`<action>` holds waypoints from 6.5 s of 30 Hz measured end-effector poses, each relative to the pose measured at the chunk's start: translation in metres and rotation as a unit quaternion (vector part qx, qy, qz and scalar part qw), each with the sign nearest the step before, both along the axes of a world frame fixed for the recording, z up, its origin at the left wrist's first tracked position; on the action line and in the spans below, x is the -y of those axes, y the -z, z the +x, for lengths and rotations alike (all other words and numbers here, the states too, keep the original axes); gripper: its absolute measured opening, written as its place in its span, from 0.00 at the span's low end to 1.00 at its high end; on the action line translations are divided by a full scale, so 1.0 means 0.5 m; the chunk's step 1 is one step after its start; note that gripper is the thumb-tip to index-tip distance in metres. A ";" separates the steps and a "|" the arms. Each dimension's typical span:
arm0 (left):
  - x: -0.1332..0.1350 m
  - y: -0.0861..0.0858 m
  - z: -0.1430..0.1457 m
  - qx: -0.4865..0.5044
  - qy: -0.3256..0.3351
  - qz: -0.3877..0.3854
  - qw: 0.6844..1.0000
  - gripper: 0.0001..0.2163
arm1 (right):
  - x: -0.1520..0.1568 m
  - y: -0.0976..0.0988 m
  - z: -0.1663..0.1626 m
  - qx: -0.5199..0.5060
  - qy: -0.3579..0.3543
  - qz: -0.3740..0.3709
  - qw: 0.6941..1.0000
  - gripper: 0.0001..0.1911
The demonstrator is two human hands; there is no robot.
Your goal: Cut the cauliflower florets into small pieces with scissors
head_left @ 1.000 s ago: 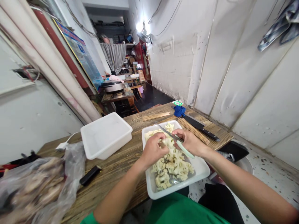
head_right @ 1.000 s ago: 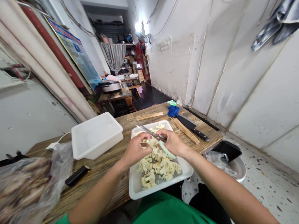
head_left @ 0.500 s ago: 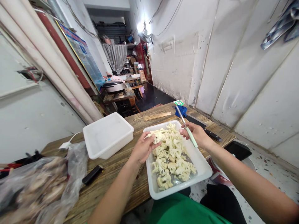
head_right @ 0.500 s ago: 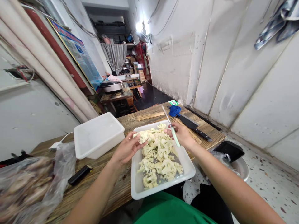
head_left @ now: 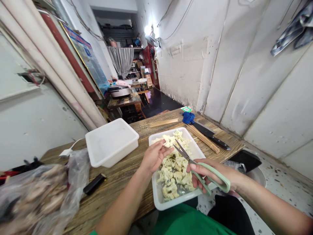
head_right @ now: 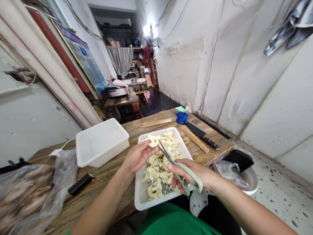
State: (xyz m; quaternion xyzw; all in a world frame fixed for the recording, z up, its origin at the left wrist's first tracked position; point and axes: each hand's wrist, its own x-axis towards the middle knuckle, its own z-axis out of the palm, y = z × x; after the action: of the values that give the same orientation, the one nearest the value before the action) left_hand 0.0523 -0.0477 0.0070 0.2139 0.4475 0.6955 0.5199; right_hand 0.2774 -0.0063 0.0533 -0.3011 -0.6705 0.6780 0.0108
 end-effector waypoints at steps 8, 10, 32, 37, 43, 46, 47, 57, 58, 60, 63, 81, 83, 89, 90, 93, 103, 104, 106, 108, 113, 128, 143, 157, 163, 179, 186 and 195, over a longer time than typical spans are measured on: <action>-0.002 0.020 0.009 -0.324 -0.125 0.060 0.936 0.24 | 0.000 0.006 0.001 0.046 0.004 0.065 0.997 0.24; 0.003 0.020 0.015 -0.389 -0.145 0.077 0.906 0.25 | 0.002 0.007 -0.002 0.044 0.004 0.062 0.997 0.23; 0.022 -0.003 0.018 -0.763 -0.263 0.164 0.568 0.24 | 0.006 0.020 -0.017 0.031 0.008 0.082 0.996 0.26; 0.025 -0.004 0.028 -0.756 -0.247 0.150 0.587 0.23 | 0.006 0.013 -0.023 0.040 0.025 0.080 0.996 0.27; 0.025 -0.008 0.023 -0.757 -0.246 0.134 0.591 0.22 | 0.007 0.022 -0.015 0.030 0.018 0.074 0.997 0.26; 0.026 -0.009 0.025 -0.754 -0.232 0.126 0.601 0.22 | 0.005 0.027 -0.014 0.029 0.020 0.069 0.997 0.26; 0.027 -0.009 0.027 -0.753 -0.226 0.125 0.605 0.22 | 0.004 0.027 -0.015 0.029 0.021 0.070 0.997 0.26; 0.029 0.008 0.031 -0.737 -0.193 0.111 0.638 0.23 | 0.000 0.043 -0.019 0.033 0.040 0.055 0.997 0.27; 0.029 0.009 0.031 -0.733 -0.192 0.105 0.644 0.23 | 0.000 0.046 -0.020 0.030 0.045 0.049 0.997 0.28; 0.029 0.009 0.030 -0.730 -0.188 0.095 0.651 0.23 | 0.001 0.050 -0.023 0.029 0.049 0.039 0.998 0.28; 0.029 0.007 0.028 -0.730 -0.175 0.085 0.655 0.23 | 0.003 0.051 -0.029 0.042 0.056 0.028 0.997 0.29; 0.038 0.027 -0.013 -0.643 -0.112 0.109 0.750 0.21 | -0.033 0.055 -0.017 -0.129 0.148 -0.118 0.973 0.24; 0.044 0.026 0.008 -0.678 -0.100 0.163 0.710 0.21 | -0.036 0.052 -0.048 -0.166 0.202 -0.126 0.957 0.26; 0.057 0.004 0.027 -0.723 -0.076 0.245 0.642 0.22 | -0.046 0.038 -0.097 -0.175 0.233 -0.088 0.953 0.30; 0.057 0.003 0.024 -0.723 -0.071 0.247 0.641 0.22 | -0.048 0.036 -0.097 -0.166 0.224 -0.083 0.957 0.29; 0.057 0.006 0.017 -0.699 -0.060 0.236 0.673 0.20 | -0.056 0.031 -0.098 -0.148 0.200 -0.076 0.966 0.26; 0.025 -0.018 -0.029 -0.613 -0.166 0.162 0.756 0.14 | -0.139 0.009 -0.114 -0.129 0.174 -0.036 0.976 0.16; 0.018 -0.018 -0.044 -0.642 -0.166 0.160 0.731 0.14 | -0.151 0.012 -0.116 -0.121 0.195 -0.010 0.973 0.17; 0.005 -0.012 -0.071 -0.713 -0.122 0.140 0.676 0.14 | -0.172 0.022 -0.120 -0.117 0.215 0.015 0.969 0.18; -0.005 -0.001 -0.085 -0.767 -0.055 0.103 0.631 0.13 | -0.189 0.034 -0.122 -0.108 0.208 0.028 0.972 0.20; -0.015 0.018 -0.050 -0.781 0.049 0.100 0.614 0.14 | -0.201 0.055 -0.097 -0.075 0.203 0.071 0.974 0.22; -0.111 0.034 -0.012 -0.317 0.155 -0.092 0.931 0.05 | -0.100 0.056 0.059 -0.086 0.099 -0.118 0.984 0.24; -0.067 0.005 -0.028 -0.222 0.095 -0.018 0.970 0.10 | -0.029 0.023 0.052 -0.082 0.022 -0.094 0.992 0.26; -0.018 -0.013 -0.008 -0.804 -0.160 0.239 0.521 0.07 | -0.014 0.028 0.033 -0.010 -0.001 0.077 0.997 0.24; -0.007 -0.021 0.010 -0.822 -0.142 0.219 0.506 0.07 | -0.017 0.056 0.018 -0.018 0.010 0.111 0.994 0.24; -0.012 -0.029 -0.004 -0.845 -0.100 0.190 0.490 0.07 | 0.009 0.051 0.024 -0.001 0.025 0.059 0.998 0.24; -0.023 -0.030 -0.016 -0.797 -0.134 0.184 0.559 0.06 | 0.009 0.044 0.025 -0.005 0.024 0.075 0.997 0.24; -0.006 -0.035 0.020 -0.821 -0.060 0.192 0.534 0.07 | -0.005 0.053 0.022 -0.004 0.024 0.071 0.997 0.25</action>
State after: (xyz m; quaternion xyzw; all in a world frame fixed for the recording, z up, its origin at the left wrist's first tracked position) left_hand 0.0621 -0.0446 0.0246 0.7582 0.5452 0.3130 -0.1730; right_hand 0.2884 -0.0038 0.0268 -0.3131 -0.7091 0.6297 0.0509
